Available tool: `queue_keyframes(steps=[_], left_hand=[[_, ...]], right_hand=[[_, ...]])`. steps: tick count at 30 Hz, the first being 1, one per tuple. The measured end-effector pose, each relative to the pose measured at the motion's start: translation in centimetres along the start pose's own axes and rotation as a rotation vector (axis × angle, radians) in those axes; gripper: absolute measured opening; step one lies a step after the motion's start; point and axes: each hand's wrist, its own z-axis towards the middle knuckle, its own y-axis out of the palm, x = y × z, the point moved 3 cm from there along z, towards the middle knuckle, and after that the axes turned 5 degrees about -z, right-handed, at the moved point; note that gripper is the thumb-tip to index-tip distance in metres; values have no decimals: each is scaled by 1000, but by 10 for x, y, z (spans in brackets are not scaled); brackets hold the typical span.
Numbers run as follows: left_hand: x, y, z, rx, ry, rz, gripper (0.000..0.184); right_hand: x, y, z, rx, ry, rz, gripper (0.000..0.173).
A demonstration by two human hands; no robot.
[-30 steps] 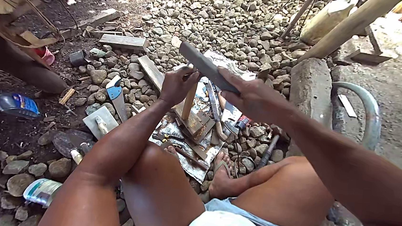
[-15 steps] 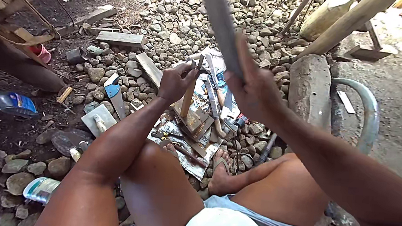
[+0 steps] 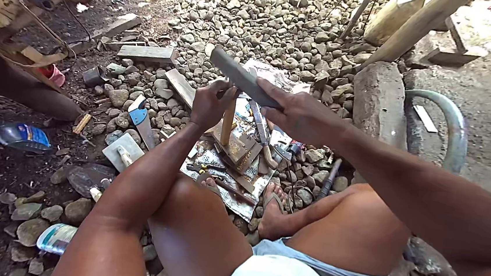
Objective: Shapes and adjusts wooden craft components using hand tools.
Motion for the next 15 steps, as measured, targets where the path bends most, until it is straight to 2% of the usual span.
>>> queue_keyframes(steps=[1, 2, 4, 7, 11, 15], left_hand=[[-27, 16, 9, 314, 346, -48, 25], [-45, 23, 20, 399, 510, -168, 25], [-56, 24, 25, 280, 499, -313, 25], [-60, 20, 29, 201, 448, -385, 33], [-57, 20, 35, 191, 430, -478, 40], [-53, 22, 41, 251, 452, -485, 33]], right_hand=[[3, -2, 0, 4, 4, 11, 61], [5, -5, 0, 51, 0, 33, 61], [9, -10, -5, 163, 0, 63, 61], [14, -15, -7, 141, 28, 62, 63], [14, -12, -8, 85, 3, -7, 60], [15, -8, -3, 29, 8, -21, 60]])
